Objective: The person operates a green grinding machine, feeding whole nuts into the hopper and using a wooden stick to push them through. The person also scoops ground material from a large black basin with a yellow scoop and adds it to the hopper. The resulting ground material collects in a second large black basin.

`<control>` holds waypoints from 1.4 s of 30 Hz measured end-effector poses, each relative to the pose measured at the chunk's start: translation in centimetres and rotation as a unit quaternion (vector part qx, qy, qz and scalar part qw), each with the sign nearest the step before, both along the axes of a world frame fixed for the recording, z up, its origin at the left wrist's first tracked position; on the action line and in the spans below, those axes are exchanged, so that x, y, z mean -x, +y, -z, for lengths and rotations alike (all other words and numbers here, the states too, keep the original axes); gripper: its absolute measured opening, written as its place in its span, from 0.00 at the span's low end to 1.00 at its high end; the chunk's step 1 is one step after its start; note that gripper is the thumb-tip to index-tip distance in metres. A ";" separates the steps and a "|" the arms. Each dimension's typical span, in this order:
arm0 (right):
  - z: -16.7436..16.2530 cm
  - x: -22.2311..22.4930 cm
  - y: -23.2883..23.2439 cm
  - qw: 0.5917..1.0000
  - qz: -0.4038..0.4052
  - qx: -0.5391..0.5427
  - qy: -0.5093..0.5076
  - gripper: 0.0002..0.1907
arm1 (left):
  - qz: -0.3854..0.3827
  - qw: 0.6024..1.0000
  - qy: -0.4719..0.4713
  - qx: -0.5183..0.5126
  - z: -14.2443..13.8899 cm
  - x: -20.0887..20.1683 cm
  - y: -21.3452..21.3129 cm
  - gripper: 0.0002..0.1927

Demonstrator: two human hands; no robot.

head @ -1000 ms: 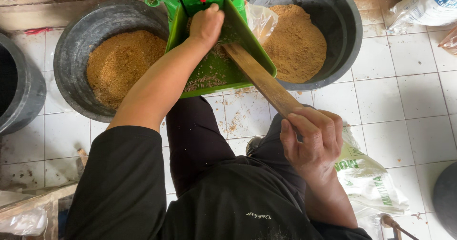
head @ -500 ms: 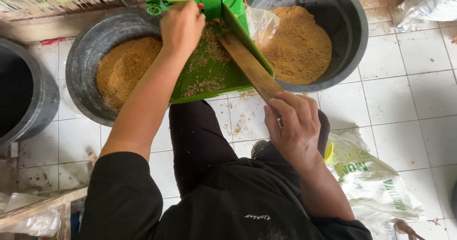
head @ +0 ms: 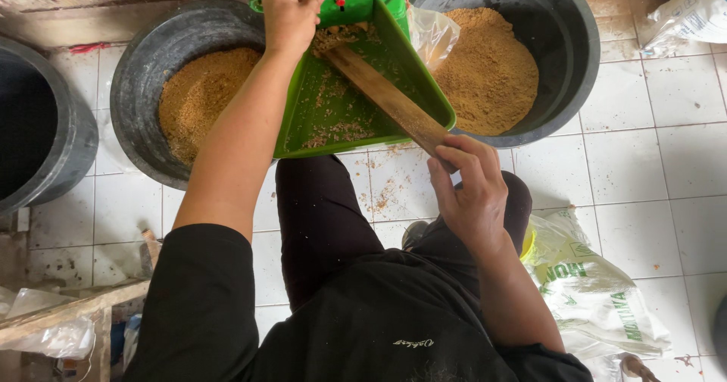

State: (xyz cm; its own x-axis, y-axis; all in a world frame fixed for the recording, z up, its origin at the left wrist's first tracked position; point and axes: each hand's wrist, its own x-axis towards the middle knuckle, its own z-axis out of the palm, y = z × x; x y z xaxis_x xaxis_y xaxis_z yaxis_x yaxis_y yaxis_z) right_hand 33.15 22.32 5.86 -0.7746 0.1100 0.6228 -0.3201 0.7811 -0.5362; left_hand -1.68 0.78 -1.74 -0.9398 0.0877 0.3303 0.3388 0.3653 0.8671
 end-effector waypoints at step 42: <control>6.9 30.8 -12.7 0.689 0.063 0.678 -0.247 0.12 | 0.000 0.984 0.156 -0.086 -2.3 -1.8 -3.6 0.10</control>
